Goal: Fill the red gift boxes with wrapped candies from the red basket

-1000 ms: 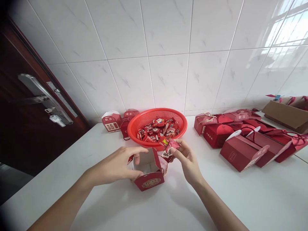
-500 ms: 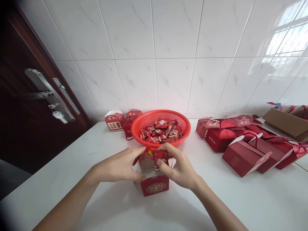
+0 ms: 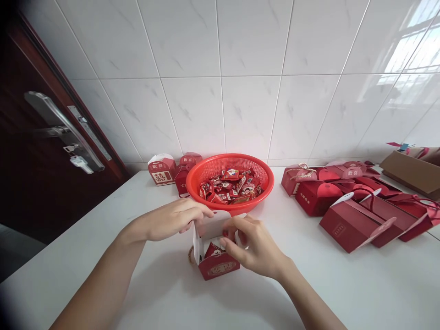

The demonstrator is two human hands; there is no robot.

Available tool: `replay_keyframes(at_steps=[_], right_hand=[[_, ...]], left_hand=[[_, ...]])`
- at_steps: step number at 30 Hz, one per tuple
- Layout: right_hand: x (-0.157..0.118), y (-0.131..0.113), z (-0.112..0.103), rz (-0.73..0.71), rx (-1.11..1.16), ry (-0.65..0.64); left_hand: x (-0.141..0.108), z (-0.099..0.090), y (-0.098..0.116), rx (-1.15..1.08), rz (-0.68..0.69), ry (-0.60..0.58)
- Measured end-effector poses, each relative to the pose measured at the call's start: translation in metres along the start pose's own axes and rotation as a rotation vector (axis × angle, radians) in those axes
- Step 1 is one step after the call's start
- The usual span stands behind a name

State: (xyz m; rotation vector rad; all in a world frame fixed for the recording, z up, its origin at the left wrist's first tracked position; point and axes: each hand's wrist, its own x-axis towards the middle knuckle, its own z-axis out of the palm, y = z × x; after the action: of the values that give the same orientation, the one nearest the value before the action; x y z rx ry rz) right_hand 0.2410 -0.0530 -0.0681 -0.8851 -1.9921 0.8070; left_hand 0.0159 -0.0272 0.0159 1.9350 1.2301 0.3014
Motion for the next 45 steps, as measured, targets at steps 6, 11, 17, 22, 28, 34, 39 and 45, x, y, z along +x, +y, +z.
replay_keyframes(at_steps=[6, 11, 17, 22, 28, 34, 39, 45], right_hand=[[-0.005, 0.003, 0.007, -0.08, 0.008, -0.025], [-0.009, 0.01, 0.017, -0.106, -0.036, 0.03], [-0.01, 0.013, 0.018, -0.181, -0.168, 0.018], [-0.008, 0.01, 0.016, -0.263, -0.26, -0.006], [-0.008, 0.016, 0.013, -0.3, -0.301, 0.114], [-0.007, 0.024, 0.012, -0.264, -0.278, 0.187], [-0.006, 0.023, 0.017, -0.266, -0.256, 0.224], [-0.007, 0.02, 0.021, -0.295, -0.17, 0.308]], left_hand=[[0.006, 0.015, 0.014, -0.162, 0.089, -0.011], [0.007, 0.034, 0.013, -0.078, 0.161, 0.022], [-0.002, 0.026, 0.005, 0.1, 0.174, 0.113], [-0.014, 0.008, 0.004, 0.248, 0.19, 0.178], [-0.021, -0.009, -0.005, 0.356, 0.148, 0.052], [-0.019, -0.008, -0.004, 0.47, 0.147, -0.049], [-0.018, -0.01, -0.005, 0.479, 0.132, -0.051], [-0.013, -0.011, -0.011, 0.455, -0.021, -0.07]])
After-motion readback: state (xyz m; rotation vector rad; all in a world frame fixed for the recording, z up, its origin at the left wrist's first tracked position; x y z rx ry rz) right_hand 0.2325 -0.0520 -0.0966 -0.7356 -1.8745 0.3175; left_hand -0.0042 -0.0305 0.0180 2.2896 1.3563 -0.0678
